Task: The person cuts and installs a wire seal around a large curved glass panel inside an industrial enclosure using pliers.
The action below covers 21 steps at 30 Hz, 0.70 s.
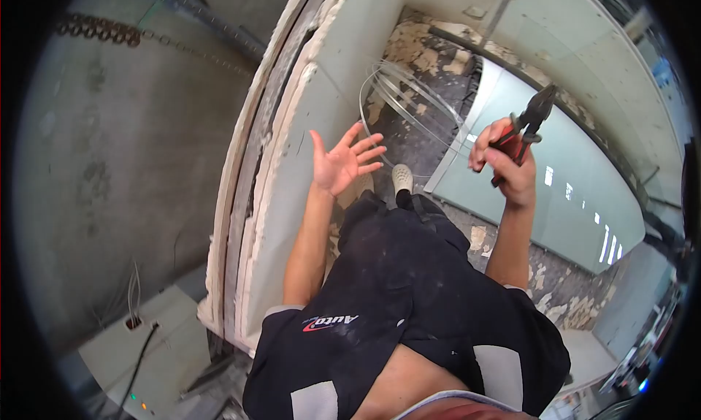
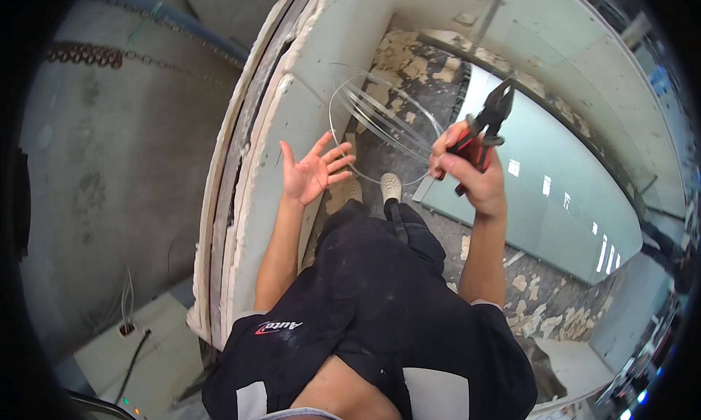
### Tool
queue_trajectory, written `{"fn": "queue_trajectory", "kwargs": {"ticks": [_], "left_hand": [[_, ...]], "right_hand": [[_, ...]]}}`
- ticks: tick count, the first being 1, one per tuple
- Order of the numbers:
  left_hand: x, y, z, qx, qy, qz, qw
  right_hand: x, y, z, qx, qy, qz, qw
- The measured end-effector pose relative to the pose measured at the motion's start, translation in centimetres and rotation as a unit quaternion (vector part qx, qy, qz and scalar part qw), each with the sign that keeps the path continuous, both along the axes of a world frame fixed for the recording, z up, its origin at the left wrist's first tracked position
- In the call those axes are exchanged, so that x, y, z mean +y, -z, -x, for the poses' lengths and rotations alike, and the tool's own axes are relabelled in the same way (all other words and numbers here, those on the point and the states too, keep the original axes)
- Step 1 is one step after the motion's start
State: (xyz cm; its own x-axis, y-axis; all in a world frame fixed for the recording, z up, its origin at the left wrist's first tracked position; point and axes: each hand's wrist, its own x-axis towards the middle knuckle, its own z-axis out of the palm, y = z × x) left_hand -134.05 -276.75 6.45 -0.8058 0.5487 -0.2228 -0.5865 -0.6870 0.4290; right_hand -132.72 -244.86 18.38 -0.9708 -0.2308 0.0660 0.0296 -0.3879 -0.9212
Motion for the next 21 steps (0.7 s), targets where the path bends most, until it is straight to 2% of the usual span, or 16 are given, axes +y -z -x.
{"fn": "queue_trajectory", "kwargs": {"ticks": [1,3,4,5,6,8,9,11,13,16,17,19,21], "left_hand": [[-0.4,1.6,1.6,0.008,0.018,-0.007,1.000],[-0.6,4.6,5.0,-0.041,0.020,0.144,0.989],[-0.3,5.2,6.3,-0.043,0.039,0.143,0.988],[0.0,5.5,7.4,-0.036,0.051,0.139,0.988],[0.2,5.2,8.7,-0.056,0.082,0.089,0.991],[0.5,4.9,11.0,-0.073,0.124,0.035,0.989],[0.6,4.6,12.2,-0.073,0.133,0.033,0.988],[0.8,4.2,14.6,-0.061,0.184,-0.033,0.980],[1.3,2.8,16.2,-0.060,0.214,-0.033,0.974],[2.4,1.2,17.3,-0.032,0.334,0.055,0.940],[2.9,1.1,17.5,-0.032,0.339,0.054,0.939],[4.1,0.0,17.8,0.036,0.431,0.173,0.885],[5.5,-1.4,17.6,0.045,0.458,0.185,0.868]], "right_hand": [[-0.4,-0.7,-0.7,0.005,0.001,-0.006,1.000],[-1.3,-2.4,-2.0,-0.005,0.038,-0.043,0.998],[-1.6,-2.9,-2.7,-0.010,0.050,-0.043,0.998],[-2.0,-3.5,-3.4,-0.015,0.059,-0.041,0.997],[-2.3,-4.0,-3.9,-0.009,0.070,-0.043,0.997],[-2.8,-4.6,-4.8,0.011,-0.004,0.008,1.000],[-3.0,-4.8,-5.4,0.011,0.005,0.005,1.000],[-3.4,-4.9,-6.4,-0.005,-0.053,-0.034,0.998],[-4.6,-4.2,-7.0,-0.005,-0.056,-0.015,0.998],[-6.5,-2.9,-7.5,-0.008,-0.093,0.014,0.996],[-6.6,-3.2,-7.1,0.021,-0.131,-0.027,0.991],[-7.8,-3.5,-6.8,0.019,-0.161,-0.080,0.984],[-8.8,-3.4,-6.3,0.011,-0.166,-0.105,0.980]]}}
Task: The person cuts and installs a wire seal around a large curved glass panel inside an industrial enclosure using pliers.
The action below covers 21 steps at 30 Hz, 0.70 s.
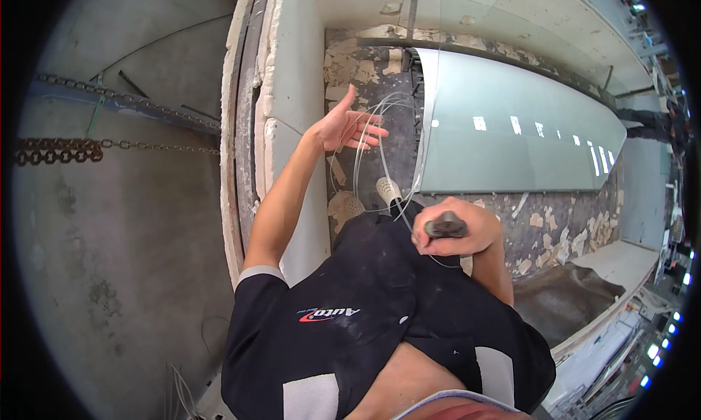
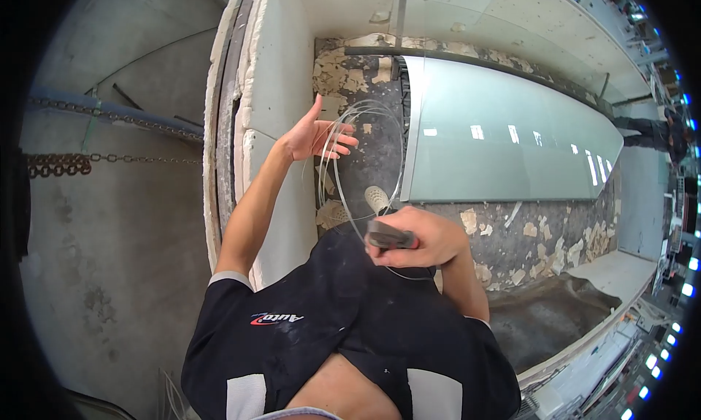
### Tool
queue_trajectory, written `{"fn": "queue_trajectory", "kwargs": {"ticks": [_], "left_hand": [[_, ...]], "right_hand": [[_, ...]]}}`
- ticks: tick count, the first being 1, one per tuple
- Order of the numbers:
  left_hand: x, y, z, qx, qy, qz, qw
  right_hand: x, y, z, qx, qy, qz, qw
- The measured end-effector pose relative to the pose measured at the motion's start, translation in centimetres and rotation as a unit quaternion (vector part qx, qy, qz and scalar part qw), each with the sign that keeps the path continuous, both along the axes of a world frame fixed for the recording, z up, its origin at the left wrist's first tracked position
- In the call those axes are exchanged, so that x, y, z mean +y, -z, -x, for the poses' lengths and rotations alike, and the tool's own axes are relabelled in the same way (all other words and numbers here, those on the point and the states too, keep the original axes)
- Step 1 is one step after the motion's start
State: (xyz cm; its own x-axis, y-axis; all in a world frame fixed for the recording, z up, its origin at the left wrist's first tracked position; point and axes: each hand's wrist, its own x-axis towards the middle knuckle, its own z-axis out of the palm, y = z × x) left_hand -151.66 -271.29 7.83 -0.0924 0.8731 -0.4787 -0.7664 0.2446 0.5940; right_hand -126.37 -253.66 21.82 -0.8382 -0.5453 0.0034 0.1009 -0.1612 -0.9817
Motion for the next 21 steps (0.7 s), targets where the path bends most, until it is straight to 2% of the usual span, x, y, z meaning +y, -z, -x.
{"fn": "queue_trajectory", "kwargs": {"ticks": [2,4,6,7,8,9,11,14,16,17,19,21], "left_hand": [[1.4,-1.3,0.1,0.058,0.041,-0.002,0.997],[2.9,-3.3,-0.4,0.048,0.026,-0.005,0.998],[4.0,-6.0,-0.5,0.077,0.020,-0.048,0.996],[4.3,-7.3,-0.8,0.029,-0.017,-0.082,0.996],[4.4,-7.9,-0.6,0.031,-0.010,-0.082,0.996],[4.3,-8.7,-0.3,0.001,-0.010,-0.129,0.992],[4.0,-10.6,-0.2,-0.040,-0.039,-0.175,0.983],[3.1,-14.0,-0.6,0.002,-0.058,-0.194,0.979],[2.9,-15.4,-1.4,0.006,-0.072,-0.189,0.979],[2.9,-15.9,-1.7,-0.010,-0.071,-0.236,0.969],[3.0,-17.1,-2.4,-0.074,-0.065,-0.310,0.946],[2.6,-18.0,-3.3,-0.094,-0.045,-0.349,0.931]], "right_hand": [[-1.0,0.2,0.6,-0.004,-0.004,-0.026,1.000],[-2.2,0.4,1.1,0.033,0.008,-0.105,0.994],[-3.0,0.6,1.4,0.038,0.039,-0.119,0.991],[-3.2,0.8,1.5,0.036,0.046,-0.123,0.991],[-3.3,1.0,1.5,0.033,0.052,-0.125,0.990],[-3.1,1.0,1.5,0.035,0.058,-0.126,0.990],[-2.1,1.2,1.0,0.049,0.160,-0.160,0.973],[0.0,3.5,0.5,0.030,0.332,-0.029,0.942],[2.9,5.8,1.4,-0.055,0.422,-0.002,0.905],[4.1,7.3,2.2,-0.047,0.429,0.001,0.902],[5.9,10.3,3.9,-0.047,0.546,0.017,0.836],[6.6,12.5,5.1,-0.042,0.567,0.038,0.822]]}}
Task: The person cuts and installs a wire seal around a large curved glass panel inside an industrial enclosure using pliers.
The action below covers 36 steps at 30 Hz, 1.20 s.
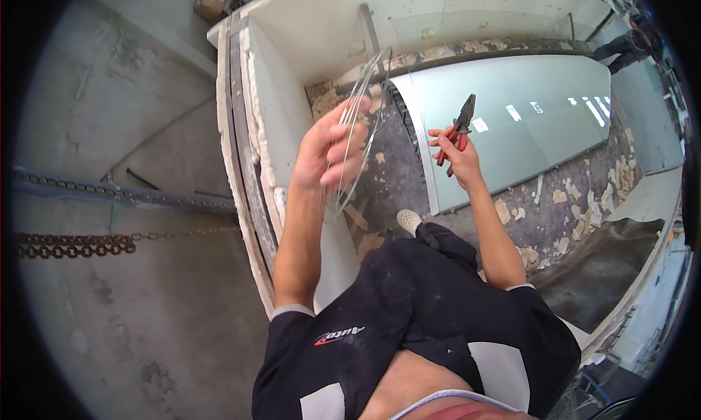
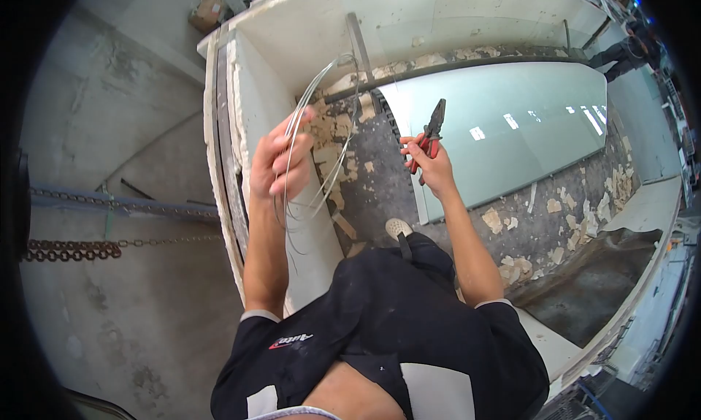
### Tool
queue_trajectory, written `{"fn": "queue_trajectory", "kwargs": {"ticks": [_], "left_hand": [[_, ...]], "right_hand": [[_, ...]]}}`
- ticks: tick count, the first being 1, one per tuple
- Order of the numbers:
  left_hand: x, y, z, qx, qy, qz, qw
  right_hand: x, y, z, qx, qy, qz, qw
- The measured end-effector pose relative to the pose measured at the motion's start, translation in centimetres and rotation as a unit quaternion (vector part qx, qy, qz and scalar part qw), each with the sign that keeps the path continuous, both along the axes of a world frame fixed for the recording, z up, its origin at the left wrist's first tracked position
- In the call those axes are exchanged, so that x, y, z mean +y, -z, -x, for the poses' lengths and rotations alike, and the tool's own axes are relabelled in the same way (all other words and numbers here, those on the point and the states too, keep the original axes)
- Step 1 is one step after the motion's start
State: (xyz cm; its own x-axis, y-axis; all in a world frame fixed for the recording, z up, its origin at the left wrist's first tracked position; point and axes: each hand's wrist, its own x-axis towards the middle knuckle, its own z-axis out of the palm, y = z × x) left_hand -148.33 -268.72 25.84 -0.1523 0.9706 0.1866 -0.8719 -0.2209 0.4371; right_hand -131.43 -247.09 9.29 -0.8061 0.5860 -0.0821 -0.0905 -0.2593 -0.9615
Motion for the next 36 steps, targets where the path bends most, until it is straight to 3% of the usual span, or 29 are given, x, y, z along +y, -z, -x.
{"fn": "queue_trajectory", "kwargs": {"ticks": [7,9,11,13,14,15,17,19,20,23,26,28,32,33,34,35,36], "left_hand": [[-1.8,-0.4,-0.6,-0.066,0.053,-0.145,0.986],[-2.7,0.4,0.1,-0.061,0.055,-0.148,0.986],[-4.0,1.7,1.5,0.092,-0.076,-0.081,0.990],[-5.0,3.3,3.4,0.137,-0.080,-0.060,0.986],[-5.2,3.6,3.5,0.228,-0.178,0.057,0.956],[-5.4,3.9,3.9,0.313,-0.270,0.171,0.894],[-5.7,6.1,5.0,0.343,-0.276,0.215,0.872],[-4.8,6.7,4.6,0.461,-0.427,0.406,0.664],[-4.3,6.5,4.3,0.460,-0.428,0.408,0.663],[-2.2,5.4,2.3,0.636,-0.542,0.353,0.420],[1.1,2.8,-2.0,0.726,-0.497,0.263,0.396],[3.0,2.8,-3.6,0.795,-0.456,0.216,0.337],[4.9,3.3,-4.8,0.836,-0.431,0.113,0.320],[4.9,3.5,-4.6,0.836,-0.432,0.104,0.323],[4.8,3.8,-4.3,0.828,-0.407,0.134,0.361],[5.0,4.0,-4.1,0.819,-0.380,0.157,0.400],[5.4,4.1,-4.2,0.811,-0.382,0.182,0.403]], "right_hand": [[0.8,1.3,2.2,0.039,0.054,-0.010,0.998],[1.2,1.1,1.9,0.063,0.006,0.053,0.997],[1.4,-0.4,0.7,0.073,0.009,0.072,0.995],[1.9,-2.5,-0.4,0.103,0.006,0.097,0.990],[1.9,-3.2,-1.0,0.101,0.006,0.090,0.991],[2.0,-3.7,-1.5,0.099,0.007,0.090,0.991],[1.7,-4.5,-2.2,0.123,-0.007,0.092,0.988],[1.0,-5.8,-2.7,0.119,0.008,0.109,0.987],[1.0,-6.4,-2.9,0.097,-0.006,0.081,0.992],[0.1,-6.7,-3.1,0.056,-0.038,0.026,0.997],[-1.7,-7.3,-2.7,-0.023,-0.039,-0.071,0.996],[-2.7,-8.1,-2.4,-0.023,-0.054,-0.089,0.994],[-4.0,-8.4,-2.1,-0.008,-0.062,-0.154,0.986],[-4.1,-8.3,-2.1,0.001,-0.053,-0.157,0.986],[-4.0,-7.3,-2.0,0.001,-0.043,-0.159,0.986],[-3.6,-6.8,-1.9,-0.007,-0.015,-0.220,0.975],[-3.4,-7.8,-1.9,0.006,0.040,-0.326,0.944]]}}
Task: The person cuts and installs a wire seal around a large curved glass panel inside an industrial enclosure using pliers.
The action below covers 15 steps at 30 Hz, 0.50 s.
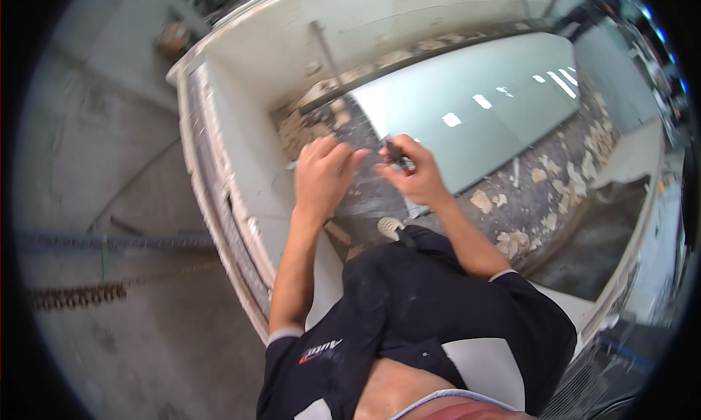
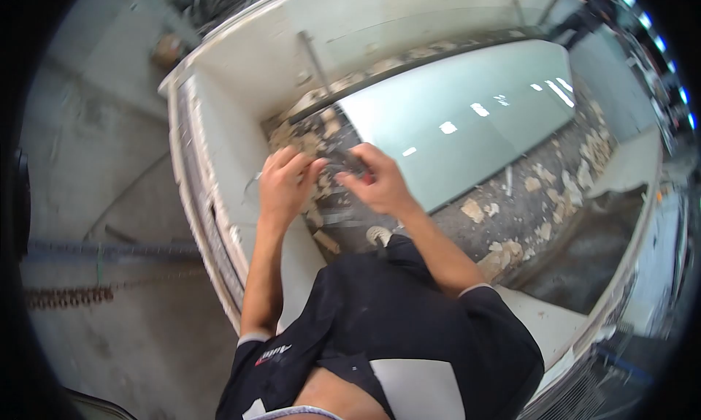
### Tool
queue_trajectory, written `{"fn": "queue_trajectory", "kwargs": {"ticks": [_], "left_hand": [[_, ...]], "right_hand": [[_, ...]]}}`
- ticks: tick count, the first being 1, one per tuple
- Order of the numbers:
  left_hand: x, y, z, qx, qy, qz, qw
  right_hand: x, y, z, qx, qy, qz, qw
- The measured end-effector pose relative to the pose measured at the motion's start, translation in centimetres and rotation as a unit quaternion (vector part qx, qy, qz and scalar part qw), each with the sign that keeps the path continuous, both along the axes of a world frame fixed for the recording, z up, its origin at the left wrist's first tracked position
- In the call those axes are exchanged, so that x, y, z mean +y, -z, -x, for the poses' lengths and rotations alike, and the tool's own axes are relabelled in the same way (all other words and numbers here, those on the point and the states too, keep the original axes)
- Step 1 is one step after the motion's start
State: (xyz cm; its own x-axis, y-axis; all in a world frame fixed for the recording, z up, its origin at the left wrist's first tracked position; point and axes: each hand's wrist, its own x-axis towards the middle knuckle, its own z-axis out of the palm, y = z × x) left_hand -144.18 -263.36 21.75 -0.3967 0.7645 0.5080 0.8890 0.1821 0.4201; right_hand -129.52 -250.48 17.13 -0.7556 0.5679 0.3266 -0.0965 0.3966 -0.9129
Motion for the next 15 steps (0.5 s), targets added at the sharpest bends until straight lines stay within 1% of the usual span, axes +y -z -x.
{"fn": "queue_trajectory", "kwargs": {"ticks": [1,3,5,7,8,10,11,13,14,15], "left_hand": [[0.1,0.1,-0.4,-0.017,-0.018,0.006,1.000],[0.6,-0.3,-1.7,-0.086,-0.042,0.021,0.995],[1.1,0.1,-2.1,-0.122,-0.048,0.034,0.991],[1.4,-0.6,-2.9,-0.143,-0.039,0.059,0.987],[1.5,-0.6,-2.9,-0.138,-0.020,0.052,0.989],[1.4,-0.7,-2.9,-0.116,-0.043,0.130,0.984],[1.4,-1.0,-2.9,-0.122,-0.034,0.144,0.981],[1.2,-1.2,-2.8,-0.122,-0.013,0.179,0.976],[1.3,-1.2,-2.6,-0.114,0.000,0.198,0.974],[1.5,-1.5,-2.8,-0.108,0.019,0.183,0.977]], "right_hand": [[0.1,-1.0,-0.2,0.020,0.052,-0.112,0.992],[1.1,0.1,-0.7,0.082,0.077,-0.188,0.976],[1.6,-0.7,-1.4,0.104,0.073,-0.276,0.953],[1.7,-0.4,-1.5,0.118,0.085,-0.337,0.930],[1.8,-0.5,-1.9,0.116,0.102,-0.348,0.924],[2.1,-1.0,-2.4,0.102,0.017,-0.354,0.930],[2.2,-1.1,-2.7,0.101,0.029,-0.367,0.924],[2.3,-1.1,-3.3,0.065,-0.019,-0.362,0.930],[2.2,-1.3,-3.6,0.059,-0.022,-0.366,0.928],[2.3,-1.5,-3.9,0.052,-0.026,-0.370,0.927]]}}
